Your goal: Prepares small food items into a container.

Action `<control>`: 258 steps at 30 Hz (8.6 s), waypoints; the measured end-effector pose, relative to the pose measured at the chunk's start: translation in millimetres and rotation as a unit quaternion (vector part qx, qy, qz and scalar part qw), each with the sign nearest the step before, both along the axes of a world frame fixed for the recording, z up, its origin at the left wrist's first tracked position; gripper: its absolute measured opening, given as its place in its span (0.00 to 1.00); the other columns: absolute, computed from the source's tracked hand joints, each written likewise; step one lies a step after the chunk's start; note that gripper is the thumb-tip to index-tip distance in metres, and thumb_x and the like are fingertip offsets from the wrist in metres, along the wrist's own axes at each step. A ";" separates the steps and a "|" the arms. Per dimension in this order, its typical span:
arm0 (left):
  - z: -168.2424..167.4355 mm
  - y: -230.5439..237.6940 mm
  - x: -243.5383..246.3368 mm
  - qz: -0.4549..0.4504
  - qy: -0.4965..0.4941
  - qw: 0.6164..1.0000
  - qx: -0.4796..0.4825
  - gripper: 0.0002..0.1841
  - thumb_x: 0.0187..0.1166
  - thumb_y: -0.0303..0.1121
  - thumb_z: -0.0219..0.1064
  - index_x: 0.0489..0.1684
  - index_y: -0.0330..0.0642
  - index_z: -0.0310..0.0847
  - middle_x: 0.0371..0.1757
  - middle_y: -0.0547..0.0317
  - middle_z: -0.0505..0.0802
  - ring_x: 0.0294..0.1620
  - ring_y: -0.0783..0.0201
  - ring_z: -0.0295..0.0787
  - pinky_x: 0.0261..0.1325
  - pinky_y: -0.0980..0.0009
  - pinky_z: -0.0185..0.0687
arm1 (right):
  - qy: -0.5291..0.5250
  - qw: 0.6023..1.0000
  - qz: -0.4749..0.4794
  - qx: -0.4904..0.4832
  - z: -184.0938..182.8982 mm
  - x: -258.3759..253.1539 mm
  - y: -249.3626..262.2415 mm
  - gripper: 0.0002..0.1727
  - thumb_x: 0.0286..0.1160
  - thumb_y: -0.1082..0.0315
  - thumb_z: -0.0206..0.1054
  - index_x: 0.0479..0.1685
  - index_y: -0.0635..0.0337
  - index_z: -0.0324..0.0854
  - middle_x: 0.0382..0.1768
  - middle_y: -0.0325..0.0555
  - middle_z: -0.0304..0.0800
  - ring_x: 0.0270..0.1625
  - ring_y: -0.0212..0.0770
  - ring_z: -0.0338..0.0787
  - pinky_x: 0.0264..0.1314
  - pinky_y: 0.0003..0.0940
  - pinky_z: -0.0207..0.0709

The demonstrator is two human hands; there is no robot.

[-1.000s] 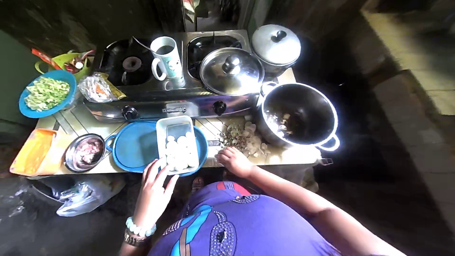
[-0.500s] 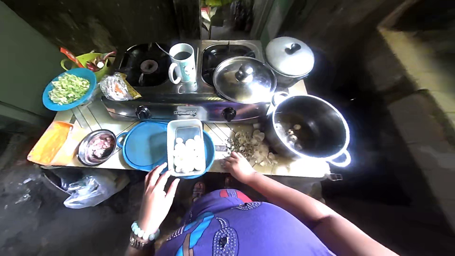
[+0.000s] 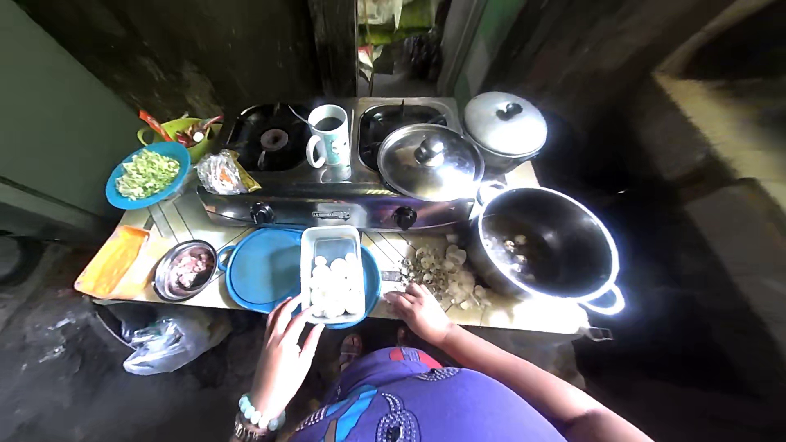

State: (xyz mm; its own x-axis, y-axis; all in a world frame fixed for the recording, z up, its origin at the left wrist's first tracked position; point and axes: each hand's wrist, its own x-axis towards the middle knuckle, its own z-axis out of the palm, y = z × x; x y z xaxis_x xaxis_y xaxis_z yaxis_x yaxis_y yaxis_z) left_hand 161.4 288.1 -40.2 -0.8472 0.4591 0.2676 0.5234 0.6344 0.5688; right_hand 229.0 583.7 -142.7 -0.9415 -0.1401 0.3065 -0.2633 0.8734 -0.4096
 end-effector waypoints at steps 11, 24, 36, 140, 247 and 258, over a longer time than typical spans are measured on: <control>-0.6 -2.9 -4.5 -0.007 0.008 1.000 0.005 0.17 0.76 0.39 0.68 0.53 0.38 0.93 0.69 0.40 0.88 0.76 0.38 0.79 0.78 0.47 0.73 | -0.149 0.986 0.008 -0.073 10.7 -3.3 -0.4 0.12 0.82 0.69 0.64 0.53 0.67 0.89 0.57 0.64 0.90 0.65 0.65 0.88 0.68 0.55 0.81; 7.5 6.0 -8.2 -0.032 -0.013 0.999 0.028 0.14 0.77 0.34 0.70 0.53 0.38 0.92 0.69 0.43 0.88 0.76 0.46 0.80 0.79 0.54 0.74 | -0.097 0.994 0.019 -0.054 9.9 -0.1 -5.4 0.16 0.79 0.75 0.64 0.61 0.65 0.89 0.58 0.63 0.91 0.61 0.66 0.90 0.63 0.56 0.85; 5.5 9.4 -8.5 -0.037 -0.011 0.999 0.019 0.13 0.77 0.32 0.69 0.52 0.36 0.93 0.67 0.41 0.89 0.73 0.44 0.83 0.77 0.54 0.76 | -0.001 0.999 0.014 -0.052 22.4 0.0 -11.3 0.15 0.73 0.67 0.69 0.55 0.60 0.92 0.46 0.56 0.95 0.50 0.60 0.94 0.53 0.53 0.88; 3.8 152.5 -6.7 -0.172 -0.603 0.681 0.378 0.16 0.80 0.17 0.58 0.64 0.33 0.75 0.49 0.55 0.93 0.45 0.64 0.93 0.56 0.68 0.90 | -0.120 0.930 -0.225 -0.264 109.4 28.0 40.9 0.15 0.78 0.71 0.63 0.58 0.70 0.86 0.50 0.57 0.93 0.50 0.43 0.92 0.59 0.35 0.83; 9.0 127.5 13.5 -0.164 -0.192 0.921 0.297 0.19 0.63 0.20 0.79 0.52 0.21 0.87 0.55 0.43 0.90 0.51 0.70 0.93 0.56 0.77 0.90 | 0.001 0.950 -0.100 -0.297 133.6 19.7 -7.0 0.13 0.76 0.63 0.70 0.38 0.66 0.92 0.33 0.46 0.93 0.34 0.24 0.87 0.41 0.16 0.79; 9.7 125.8 17.1 -0.165 -0.224 0.914 0.295 0.17 0.64 0.17 0.76 0.53 0.22 0.88 0.56 0.42 0.91 0.51 0.70 0.93 0.57 0.78 0.90 | 0.052 0.959 -0.153 -0.231 128.0 23.0 -20.1 0.08 0.67 0.71 0.69 0.33 0.67 0.89 0.30 0.50 0.91 0.31 0.32 0.88 0.37 0.20 0.79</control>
